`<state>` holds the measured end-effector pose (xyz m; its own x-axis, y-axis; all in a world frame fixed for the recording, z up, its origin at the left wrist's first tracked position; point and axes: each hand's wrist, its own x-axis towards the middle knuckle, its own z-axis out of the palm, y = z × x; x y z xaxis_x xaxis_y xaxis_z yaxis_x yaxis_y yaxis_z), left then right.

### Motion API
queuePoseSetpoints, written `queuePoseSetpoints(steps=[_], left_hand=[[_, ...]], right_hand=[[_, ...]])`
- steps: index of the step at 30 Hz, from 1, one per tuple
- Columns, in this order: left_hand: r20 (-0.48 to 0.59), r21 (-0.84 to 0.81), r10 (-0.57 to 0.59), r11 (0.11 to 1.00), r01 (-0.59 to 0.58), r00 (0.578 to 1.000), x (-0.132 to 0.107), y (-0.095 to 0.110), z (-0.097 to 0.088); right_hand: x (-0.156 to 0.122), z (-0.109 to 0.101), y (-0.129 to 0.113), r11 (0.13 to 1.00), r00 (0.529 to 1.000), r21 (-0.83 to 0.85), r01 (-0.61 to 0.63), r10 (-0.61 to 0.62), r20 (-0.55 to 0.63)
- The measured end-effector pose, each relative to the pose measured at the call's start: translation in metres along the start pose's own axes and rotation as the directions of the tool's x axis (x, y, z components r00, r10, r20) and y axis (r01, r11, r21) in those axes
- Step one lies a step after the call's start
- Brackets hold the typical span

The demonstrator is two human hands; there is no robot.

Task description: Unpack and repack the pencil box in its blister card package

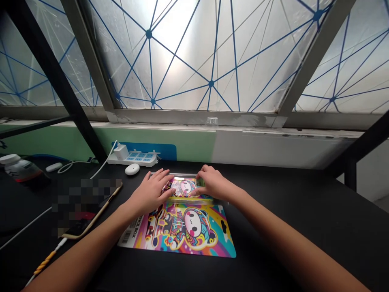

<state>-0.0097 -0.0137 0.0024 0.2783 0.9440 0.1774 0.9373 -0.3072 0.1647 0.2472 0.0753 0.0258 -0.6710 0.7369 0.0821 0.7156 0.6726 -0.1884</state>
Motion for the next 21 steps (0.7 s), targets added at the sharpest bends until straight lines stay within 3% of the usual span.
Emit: queuePoseSetpoints(steps=[6, 10, 14, 16, 18, 21], left_hand=[[-0.127, 0.010, -0.010, 1.000, 0.011, 0.992, -0.003, -0.002, -0.010], [-0.214, 0.038, -0.011, 0.999, 0.020, 0.977, -0.008, -0.017, -0.022], [-0.256, 0.036, 0.057, 0.998, -0.049, 0.965, -0.014, -0.024, -0.040], [-0.327, 0.057, 0.142, 0.990, -0.131, 0.934, -0.020, -0.018, -0.049], [-0.440, 0.080, 0.208, 0.978, -0.192, 0.874, -0.032, -0.007, -0.056], [-0.546, 0.062, 0.246, 0.965, -0.255, 0.801, -0.062, 0.010, -0.053]], right_hand=[[-0.009, 0.000, -0.016, 0.991, 0.986, -0.133, 0.009, -0.030, -0.162], [-0.017, 0.003, -0.025, 0.995, 0.965, -0.102, 0.013, -0.040, -0.260], [-0.031, 0.004, -0.032, 0.986, 0.894, -0.138, 0.096, -0.147, -0.424], [-0.044, 0.000, -0.039, 0.976, 0.834, -0.193, 0.102, -0.190, -0.519], [-0.063, -0.004, -0.048, 0.962, 0.778, -0.256, 0.097, -0.234, -0.583], [-0.099, 0.000, -0.060, 0.932, 0.739, -0.338, 0.132, -0.320, -0.592]])
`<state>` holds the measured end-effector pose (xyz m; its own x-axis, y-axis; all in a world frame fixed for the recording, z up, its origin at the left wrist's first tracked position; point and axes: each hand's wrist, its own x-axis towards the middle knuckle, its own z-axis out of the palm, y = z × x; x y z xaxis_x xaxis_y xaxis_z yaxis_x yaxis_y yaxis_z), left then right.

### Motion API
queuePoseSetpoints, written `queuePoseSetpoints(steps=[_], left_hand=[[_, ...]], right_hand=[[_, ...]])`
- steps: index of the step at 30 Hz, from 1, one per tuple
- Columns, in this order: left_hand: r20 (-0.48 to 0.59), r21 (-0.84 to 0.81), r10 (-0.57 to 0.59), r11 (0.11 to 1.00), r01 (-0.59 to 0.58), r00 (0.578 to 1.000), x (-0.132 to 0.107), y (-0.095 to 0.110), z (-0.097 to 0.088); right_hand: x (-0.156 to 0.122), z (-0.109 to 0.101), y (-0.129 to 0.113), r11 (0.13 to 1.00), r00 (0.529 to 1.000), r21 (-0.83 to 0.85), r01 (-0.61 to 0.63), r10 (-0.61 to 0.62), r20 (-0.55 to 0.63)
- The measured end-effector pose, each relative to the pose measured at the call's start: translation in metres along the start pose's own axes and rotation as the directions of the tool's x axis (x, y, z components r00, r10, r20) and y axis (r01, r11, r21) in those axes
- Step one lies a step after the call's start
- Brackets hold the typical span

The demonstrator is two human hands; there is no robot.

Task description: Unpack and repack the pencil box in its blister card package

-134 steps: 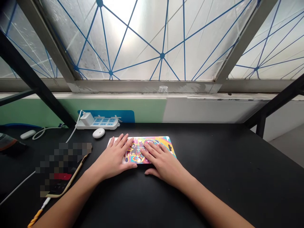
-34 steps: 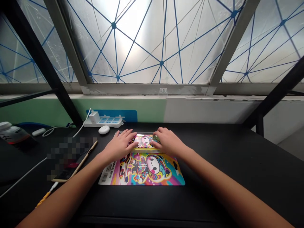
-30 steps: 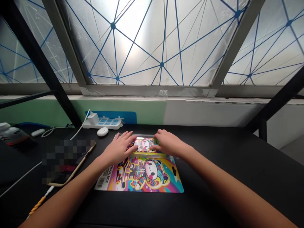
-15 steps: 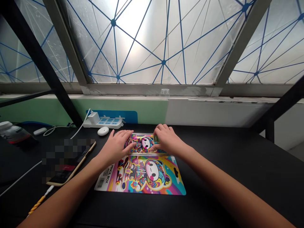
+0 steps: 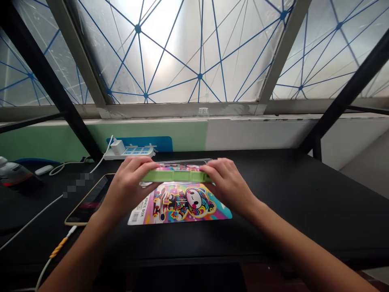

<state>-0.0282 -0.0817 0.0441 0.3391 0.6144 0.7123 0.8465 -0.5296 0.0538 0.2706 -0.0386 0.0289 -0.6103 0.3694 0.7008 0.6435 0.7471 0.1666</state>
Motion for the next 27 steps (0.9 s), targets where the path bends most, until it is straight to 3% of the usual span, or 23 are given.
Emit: queuePoseSetpoints(steps=[4, 8, 13, 17, 20, 23, 27], left_hand=[[0.058, -0.086, -0.017, 0.996, 0.022, 0.998, -0.051, 0.022, 0.000], [0.264, -0.123, -0.183, 0.968, 0.221, 0.947, -0.087, 0.025, 0.001], [0.464, -0.139, -0.311, 0.899, 0.415, 0.829, -0.093, 0.022, 0.000], [0.490, -0.144, -0.335, 0.879, 0.454, 0.805, -0.092, 0.020, 0.004], [0.497, -0.164, -0.361, 0.854, 0.494, 0.789, -0.092, 0.019, 0.004], [0.504, -0.183, -0.386, 0.827, 0.532, 0.773, -0.093, 0.020, 0.002], [0.515, -0.207, -0.396, 0.803, 0.559, 0.760, -0.092, 0.023, 0.001]], right_hand=[[-0.043, -0.010, -0.020, 0.992, 0.992, 0.010, 0.123, -0.122, -0.036], [-0.063, -0.007, -0.030, 0.986, 0.985, 0.106, 0.132, -0.142, 0.096], [-0.068, -0.005, -0.024, 0.960, 0.955, 0.262, -0.103, 0.021, 0.295], [-0.073, -0.010, -0.010, 0.889, 0.887, 0.296, -0.348, 0.211, 0.411], [-0.069, -0.016, -0.002, 0.795, 0.831, 0.373, -0.478, 0.272, 0.485], [-0.059, -0.015, 0.002, 0.695, 0.786, 0.411, -0.590, 0.378, 0.489], [-0.046, -0.001, 0.008, 0.555, 0.675, 0.385, -0.737, 0.582, 0.454]])
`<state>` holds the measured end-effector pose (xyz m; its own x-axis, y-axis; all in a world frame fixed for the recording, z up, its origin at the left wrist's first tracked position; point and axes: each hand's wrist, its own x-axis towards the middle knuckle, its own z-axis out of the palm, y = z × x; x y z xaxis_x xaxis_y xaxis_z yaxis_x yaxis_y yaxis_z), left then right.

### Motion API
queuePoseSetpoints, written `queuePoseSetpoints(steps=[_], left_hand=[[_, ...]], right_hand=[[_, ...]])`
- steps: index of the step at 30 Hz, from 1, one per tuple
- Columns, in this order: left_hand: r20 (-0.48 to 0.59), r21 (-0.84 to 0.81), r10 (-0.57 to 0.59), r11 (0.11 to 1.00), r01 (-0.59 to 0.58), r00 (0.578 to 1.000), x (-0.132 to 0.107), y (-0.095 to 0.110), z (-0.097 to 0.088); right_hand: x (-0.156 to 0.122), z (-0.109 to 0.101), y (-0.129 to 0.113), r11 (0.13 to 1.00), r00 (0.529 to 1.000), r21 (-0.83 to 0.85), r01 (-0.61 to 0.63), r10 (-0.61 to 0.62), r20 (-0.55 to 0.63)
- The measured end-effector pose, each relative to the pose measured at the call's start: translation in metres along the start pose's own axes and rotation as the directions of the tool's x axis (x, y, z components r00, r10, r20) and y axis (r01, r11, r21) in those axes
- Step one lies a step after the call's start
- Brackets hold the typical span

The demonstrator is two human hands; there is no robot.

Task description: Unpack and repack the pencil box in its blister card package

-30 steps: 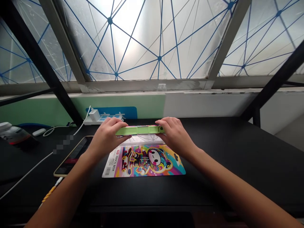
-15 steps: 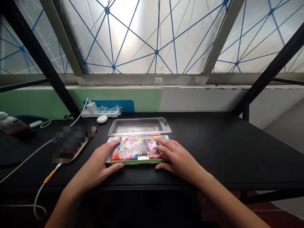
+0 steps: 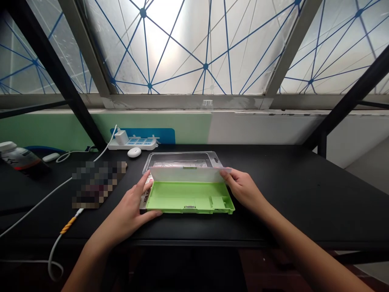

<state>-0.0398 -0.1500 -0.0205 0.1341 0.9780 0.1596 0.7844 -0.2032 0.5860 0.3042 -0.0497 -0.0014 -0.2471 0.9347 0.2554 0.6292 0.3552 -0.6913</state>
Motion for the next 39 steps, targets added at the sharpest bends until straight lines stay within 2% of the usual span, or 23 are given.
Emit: queuePoseSetpoints(steps=[3, 6, 10, 12, 18, 20, 26, 30, 33, 36, 37, 39], left_hand=[[0.008, 0.012, 0.007, 1.000, -0.007, 1.000, -0.001, 0.001, 0.000], [-0.008, 0.021, 0.019, 1.000, -0.019, 1.000, -0.001, 0.003, 0.000], [-0.084, -0.003, -0.035, 0.999, 0.035, 0.996, 0.003, 0.005, -0.001], [-0.091, -0.001, -0.064, 0.998, 0.064, 0.994, 0.004, 0.004, -0.002], [-0.084, -0.013, -0.051, 0.999, 0.050, 0.995, 0.002, -0.002, -0.002], [-0.072, -0.012, -0.031, 0.999, 0.030, 0.997, 0.003, -0.001, -0.003], [-0.053, 0.044, 0.014, 0.999, -0.011, 0.998, 0.008, 0.005, -0.004], [-0.132, 0.085, -0.030, 0.996, 0.041, 0.991, 0.010, 0.003, -0.002], [-0.166, 0.113, -0.042, 0.992, 0.061, 0.985, 0.010, 0.000, 0.000], [-0.141, 0.115, 0.003, 0.993, 0.013, 0.990, 0.008, -0.002, 0.001], [-0.132, 0.105, 0.011, 0.994, 0.003, 0.991, 0.007, -0.002, 0.002], [-0.122, 0.073, 0.011, 0.997, -0.002, 0.992, 0.006, -0.003, 0.002]], right_hand=[[0.006, 0.004, 0.004, 0.998, 1.000, 0.052, -0.030, 0.031, -0.003], [-0.003, 0.001, 0.009, 0.998, 1.000, 0.054, -0.023, 0.023, 0.014], [-0.027, -0.004, 0.018, 0.992, 0.978, 0.062, 0.110, -0.119, 0.173], [-0.035, -0.003, 0.019, 0.982, 0.960, 0.008, 0.187, -0.185, 0.210], [-0.034, 0.009, 0.011, 0.923, 0.961, -0.270, 0.275, -0.268, 0.064], [-0.030, 0.010, 0.007, 0.919, 0.965, -0.295, 0.261, -0.259, 0.049], [-0.020, 0.014, -0.001, 0.917, 0.990, -0.379, 0.127, -0.095, 0.101], [-0.017, 0.017, -0.005, 0.837, 0.996, -0.539, 0.093, -0.075, 0.056], [-0.016, 0.017, -0.013, 0.713, 0.984, -0.690, 0.129, -0.179, 0.000], [-0.014, 0.018, -0.027, 0.587, 0.955, -0.778, 0.226, -0.289, 0.060], [-0.013, 0.019, -0.032, 0.566, 0.944, -0.779, 0.269, -0.317, 0.095], [-0.008, 0.023, -0.045, 0.586, 0.919, -0.724, 0.364, -0.351, 0.178]])
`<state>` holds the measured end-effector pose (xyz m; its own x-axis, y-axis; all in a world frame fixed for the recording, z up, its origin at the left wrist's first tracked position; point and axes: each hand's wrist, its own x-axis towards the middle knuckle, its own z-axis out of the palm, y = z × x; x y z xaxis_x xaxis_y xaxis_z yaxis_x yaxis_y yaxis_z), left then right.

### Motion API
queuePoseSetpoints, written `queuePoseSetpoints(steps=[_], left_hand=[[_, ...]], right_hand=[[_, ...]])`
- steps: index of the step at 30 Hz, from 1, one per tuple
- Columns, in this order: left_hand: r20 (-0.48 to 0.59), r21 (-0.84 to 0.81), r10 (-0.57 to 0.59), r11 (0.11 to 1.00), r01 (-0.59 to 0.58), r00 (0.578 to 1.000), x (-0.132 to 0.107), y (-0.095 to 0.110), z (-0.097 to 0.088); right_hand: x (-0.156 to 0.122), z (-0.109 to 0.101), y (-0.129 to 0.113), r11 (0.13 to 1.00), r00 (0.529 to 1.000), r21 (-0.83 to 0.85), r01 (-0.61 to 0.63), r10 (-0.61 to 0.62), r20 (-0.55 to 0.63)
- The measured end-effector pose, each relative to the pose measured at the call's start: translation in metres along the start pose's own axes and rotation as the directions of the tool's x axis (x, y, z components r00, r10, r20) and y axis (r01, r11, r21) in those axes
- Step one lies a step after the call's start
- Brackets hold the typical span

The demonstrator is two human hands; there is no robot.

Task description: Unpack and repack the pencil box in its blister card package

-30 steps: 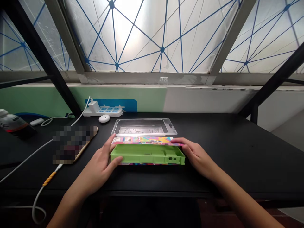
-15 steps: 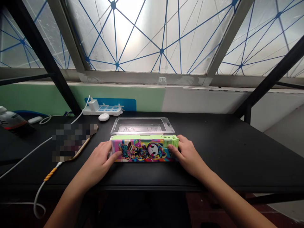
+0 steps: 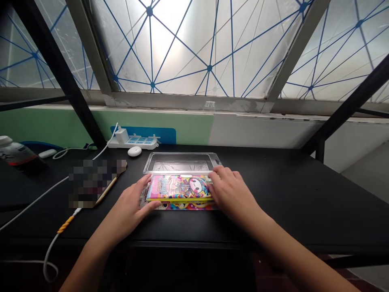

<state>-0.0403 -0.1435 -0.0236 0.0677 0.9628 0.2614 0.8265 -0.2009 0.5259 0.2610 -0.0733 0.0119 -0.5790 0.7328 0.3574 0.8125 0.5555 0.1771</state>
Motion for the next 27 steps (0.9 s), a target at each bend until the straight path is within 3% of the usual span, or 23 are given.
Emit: queuePoseSetpoints(steps=[4, 9, 15, 23, 27], left_hand=[[0.025, -0.053, -0.014, 0.998, 0.015, 1.000, -0.001, 0.000, 0.000], [0.078, -0.058, -0.010, 0.998, 0.014, 0.997, 0.001, -0.001, -0.002], [0.130, -0.044, -0.011, 0.999, 0.016, 0.991, 0.005, -0.001, -0.002], [0.150, -0.113, -0.020, 0.993, 0.037, 0.988, 0.003, 0.002, -0.007], [0.131, -0.122, 0.008, 0.992, 0.008, 0.991, 0.003, 0.002, -0.004]], right_hand=[[0.026, -0.002, -0.020, 0.966, 0.989, 0.236, 0.109, -0.130, 0.077], [0.054, 0.011, -0.038, 0.943, 0.993, 0.326, 0.069, -0.098, 0.073], [0.059, 0.023, -0.043, 0.931, 1.000, 0.365, 0.009, -0.016, 0.018], [0.053, 0.020, -0.046, 0.941, 1.000, 0.339, 0.004, 0.006, -0.029], [0.056, 0.018, -0.043, 0.948, 0.990, 0.316, 0.041, 0.005, -0.143]])
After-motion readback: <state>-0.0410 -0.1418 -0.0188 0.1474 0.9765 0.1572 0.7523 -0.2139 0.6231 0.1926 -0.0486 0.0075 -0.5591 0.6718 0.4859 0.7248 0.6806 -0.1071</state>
